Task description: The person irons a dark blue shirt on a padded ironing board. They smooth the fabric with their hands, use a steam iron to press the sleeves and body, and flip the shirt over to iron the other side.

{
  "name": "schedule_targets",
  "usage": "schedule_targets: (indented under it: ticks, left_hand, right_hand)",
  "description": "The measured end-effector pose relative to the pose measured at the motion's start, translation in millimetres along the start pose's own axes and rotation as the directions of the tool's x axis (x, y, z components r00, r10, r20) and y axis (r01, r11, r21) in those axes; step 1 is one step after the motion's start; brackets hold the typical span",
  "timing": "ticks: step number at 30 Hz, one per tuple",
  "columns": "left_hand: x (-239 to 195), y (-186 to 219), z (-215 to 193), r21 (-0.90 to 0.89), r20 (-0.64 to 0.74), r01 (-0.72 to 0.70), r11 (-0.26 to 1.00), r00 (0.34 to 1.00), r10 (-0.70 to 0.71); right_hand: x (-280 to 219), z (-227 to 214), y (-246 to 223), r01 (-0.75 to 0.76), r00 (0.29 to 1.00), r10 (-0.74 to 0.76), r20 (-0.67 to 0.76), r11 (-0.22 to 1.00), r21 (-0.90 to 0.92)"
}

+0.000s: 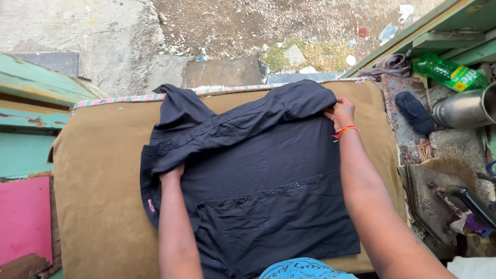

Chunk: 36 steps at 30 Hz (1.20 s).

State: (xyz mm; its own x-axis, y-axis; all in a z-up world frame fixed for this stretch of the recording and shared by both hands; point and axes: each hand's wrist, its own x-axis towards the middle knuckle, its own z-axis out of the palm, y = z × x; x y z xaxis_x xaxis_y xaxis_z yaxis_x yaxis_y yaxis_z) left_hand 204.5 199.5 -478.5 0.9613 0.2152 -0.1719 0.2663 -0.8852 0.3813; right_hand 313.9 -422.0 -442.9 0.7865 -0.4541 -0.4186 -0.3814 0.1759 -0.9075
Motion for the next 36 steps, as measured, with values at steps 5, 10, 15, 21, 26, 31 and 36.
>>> schedule_targets:
  ticks: [5,10,15,21,26,31,36]
  left_hand:
    - [-87,-33,-6,0.047,-0.305,-0.154,0.987,0.939,0.16]
    - [-190,-108,-15,-0.958,0.111,0.217,0.187,0.884,-0.455]
    - [-285,-107,12,-0.609,0.12,0.517,0.601,0.809,-0.575]
    - [-319,-70,19,-0.339,-0.098,0.521,0.783,0.809,-0.58]
    - [-330,-88,25,-0.229,-0.134,0.534,0.814,0.811,-0.57]
    - [-348,-109,36,-0.19,-0.128,0.356,0.915,0.915,-0.383]
    - [-353,-100,24,-0.028,-0.056,0.435,0.9,0.898,-0.436]
  right_hand:
    - [-49,-30,-9,0.388,0.909,-0.407,0.086,0.755,-0.529]
    - [-201,-78,12,0.755,0.483,-0.311,0.819,-0.325,-0.569]
    - [-263,-132,32,0.459,0.867,-0.125,0.483,-0.179,-0.87]
    - [-372,-144,120,0.861,0.166,0.645,0.746,0.273,-0.428]
    - [-377,-205,100,0.303,0.522,0.682,0.512,0.413,-0.859]
    - [-361,-233,110,-0.248,0.96,0.279,-0.022,0.811,-0.529]
    - [-366,-230,146,0.185,0.983,-0.12,0.141,0.612,-0.769]
